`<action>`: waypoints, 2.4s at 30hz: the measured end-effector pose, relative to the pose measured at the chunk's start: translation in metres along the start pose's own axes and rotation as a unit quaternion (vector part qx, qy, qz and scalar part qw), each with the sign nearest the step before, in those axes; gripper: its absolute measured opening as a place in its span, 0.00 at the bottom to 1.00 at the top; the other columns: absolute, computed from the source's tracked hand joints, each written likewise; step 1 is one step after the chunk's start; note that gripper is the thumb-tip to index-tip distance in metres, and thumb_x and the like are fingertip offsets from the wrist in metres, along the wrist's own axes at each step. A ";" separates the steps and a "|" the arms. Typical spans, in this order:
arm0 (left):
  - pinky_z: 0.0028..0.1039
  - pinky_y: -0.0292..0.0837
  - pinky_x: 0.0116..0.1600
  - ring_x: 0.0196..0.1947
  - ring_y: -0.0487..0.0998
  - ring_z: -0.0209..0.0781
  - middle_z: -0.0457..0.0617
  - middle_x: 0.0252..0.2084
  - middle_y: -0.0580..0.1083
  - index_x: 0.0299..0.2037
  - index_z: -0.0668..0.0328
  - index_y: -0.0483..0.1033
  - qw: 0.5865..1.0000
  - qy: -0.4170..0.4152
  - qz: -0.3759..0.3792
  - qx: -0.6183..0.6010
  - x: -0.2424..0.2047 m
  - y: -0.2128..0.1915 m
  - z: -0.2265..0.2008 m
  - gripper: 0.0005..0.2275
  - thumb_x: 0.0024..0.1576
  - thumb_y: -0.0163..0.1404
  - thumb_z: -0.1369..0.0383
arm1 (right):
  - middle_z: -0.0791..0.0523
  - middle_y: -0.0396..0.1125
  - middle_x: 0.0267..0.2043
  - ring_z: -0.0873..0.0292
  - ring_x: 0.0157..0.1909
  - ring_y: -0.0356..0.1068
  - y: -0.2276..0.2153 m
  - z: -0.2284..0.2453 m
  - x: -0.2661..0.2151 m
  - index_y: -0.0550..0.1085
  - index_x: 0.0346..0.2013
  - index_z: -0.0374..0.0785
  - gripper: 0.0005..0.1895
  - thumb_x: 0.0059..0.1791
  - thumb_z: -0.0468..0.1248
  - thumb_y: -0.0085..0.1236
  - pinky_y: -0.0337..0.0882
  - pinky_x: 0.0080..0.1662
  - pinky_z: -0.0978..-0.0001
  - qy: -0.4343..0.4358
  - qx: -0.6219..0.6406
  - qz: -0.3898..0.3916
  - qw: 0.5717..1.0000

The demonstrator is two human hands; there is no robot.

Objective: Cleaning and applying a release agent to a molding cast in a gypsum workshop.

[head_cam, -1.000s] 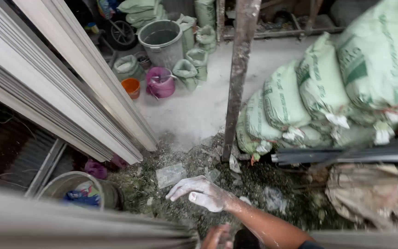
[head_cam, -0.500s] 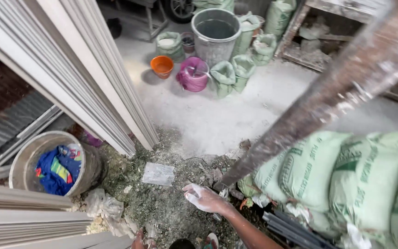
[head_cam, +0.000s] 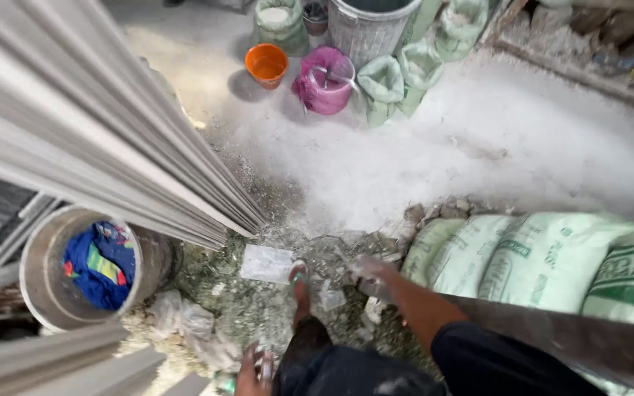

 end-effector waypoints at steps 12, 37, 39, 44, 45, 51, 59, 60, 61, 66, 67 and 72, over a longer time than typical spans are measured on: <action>0.35 0.79 0.47 0.46 0.83 0.47 0.56 0.52 0.77 0.65 0.59 0.65 0.919 0.152 0.315 0.180 0.208 0.085 -0.434 0.22 0.61 0.48 0.62 | 0.46 0.70 0.61 0.51 0.55 0.74 -0.160 -0.097 -0.081 0.61 0.69 0.41 0.28 0.55 0.47 0.48 0.76 0.51 0.55 0.279 0.596 -0.258 0.707; 0.47 0.73 0.48 0.40 0.78 0.65 0.68 0.38 0.77 0.42 0.68 0.77 0.657 0.398 0.523 0.369 0.330 0.727 -0.851 0.19 0.67 0.43 0.56 | 0.51 0.71 0.59 0.56 0.56 0.74 -0.479 -0.452 -0.241 0.64 0.65 0.37 0.27 0.54 0.47 0.47 0.73 0.55 0.59 0.244 0.685 -0.537 0.428; 0.48 0.72 0.44 0.35 0.77 0.67 0.67 0.31 0.75 0.33 0.70 0.77 0.664 0.379 0.537 0.356 0.349 0.785 -0.873 0.24 0.68 0.42 0.53 | 0.50 0.73 0.53 0.55 0.52 0.75 -0.529 -0.506 -0.237 0.67 0.62 0.36 0.24 0.53 0.43 0.49 0.75 0.52 0.61 0.240 0.677 -0.539 0.440; 0.44 0.74 0.46 0.35 0.79 0.60 0.65 0.36 0.78 0.56 0.65 0.65 0.691 0.356 0.558 0.292 0.349 0.922 -1.021 0.13 0.66 0.41 0.66 | 0.41 0.74 0.42 0.52 0.47 0.76 -0.630 -0.647 -0.262 0.75 0.50 0.21 0.22 0.57 0.43 0.52 0.76 0.50 0.60 0.307 0.619 -0.534 0.488; 0.42 0.75 0.48 0.38 0.81 0.58 0.66 0.40 0.77 0.71 0.61 0.54 0.694 0.339 0.567 0.285 0.339 0.939 -1.057 0.26 0.60 0.42 0.72 | 0.40 0.76 0.40 0.51 0.47 0.79 -0.652 -0.662 -0.275 0.77 0.44 0.17 0.26 0.58 0.45 0.51 0.76 0.49 0.57 0.382 0.594 -0.486 0.515; 0.47 0.51 0.74 0.75 0.56 0.61 0.64 0.74 0.57 0.73 0.62 0.52 0.544 0.593 0.559 0.199 0.250 1.079 -1.221 0.27 0.65 0.42 0.64 | 0.44 0.61 0.63 0.46 0.59 0.64 -0.812 -0.787 -0.274 0.59 0.72 0.39 0.32 0.58 0.54 0.36 0.69 0.59 0.44 0.004 0.812 -0.497 0.306; 0.53 0.38 0.77 0.79 0.43 0.58 0.56 0.80 0.48 0.76 0.44 0.51 0.572 0.579 0.518 0.263 0.284 1.313 -1.290 0.27 0.67 0.34 0.50 | 0.42 0.43 0.78 0.36 0.77 0.46 -1.006 -0.975 -0.280 0.48 0.76 0.38 0.42 0.58 0.65 0.30 0.49 0.71 0.38 -0.284 0.883 -0.331 0.172; 0.55 0.35 0.76 0.79 0.39 0.57 0.53 0.80 0.46 0.76 0.41 0.50 0.600 0.538 0.478 0.351 0.321 1.348 -1.306 0.27 0.67 0.33 0.49 | 0.37 0.46 0.77 0.34 0.74 0.49 -0.998 -1.029 -0.276 0.50 0.76 0.31 0.46 0.57 0.65 0.30 0.50 0.68 0.39 -0.096 0.917 -0.374 0.097; 0.55 0.35 0.76 0.79 0.39 0.57 0.53 0.80 0.46 0.76 0.41 0.50 0.610 0.538 0.466 0.348 0.344 1.377 -1.322 0.27 0.67 0.33 0.49 | 0.37 0.46 0.77 0.34 0.74 0.49 -1.028 -1.058 -0.288 0.50 0.76 0.31 0.46 0.57 0.65 0.30 0.50 0.68 0.39 -0.098 0.919 -0.366 0.111; 0.42 0.58 0.74 0.72 0.64 0.57 0.61 0.73 0.61 0.73 0.58 0.55 0.714 0.341 0.542 0.283 0.445 1.437 -1.382 0.30 0.66 0.40 0.50 | 0.40 0.56 0.73 0.38 0.71 0.59 -1.110 -1.190 -0.353 0.55 0.72 0.37 0.35 0.54 0.52 0.37 0.57 0.69 0.41 0.030 0.830 -0.410 0.377; 0.42 0.58 0.74 0.72 0.64 0.57 0.61 0.73 0.61 0.73 0.58 0.55 0.723 0.333 0.538 0.279 0.447 1.428 -1.435 0.30 0.66 0.40 0.50 | 0.40 0.56 0.73 0.38 0.71 0.59 -1.126 -1.217 -0.357 0.55 0.72 0.37 0.35 0.54 0.52 0.37 0.57 0.69 0.41 0.034 0.832 -0.400 0.384; 0.39 0.63 0.71 0.66 0.72 0.50 0.60 0.65 0.71 0.72 0.63 0.59 0.781 0.472 0.408 0.027 0.578 1.399 -1.662 0.28 0.57 0.40 0.78 | 0.42 0.63 0.63 0.47 0.59 0.67 -1.229 -1.323 -0.342 0.60 0.68 0.35 0.29 0.57 0.48 0.42 0.69 0.59 0.49 0.043 0.722 -0.448 0.526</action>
Point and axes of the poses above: each hand's wrist, its own x-axis towards the middle knuckle, its own y-axis out of the palm, z = x × y, the point moved 10 cm from there along x, towards the middle knuckle
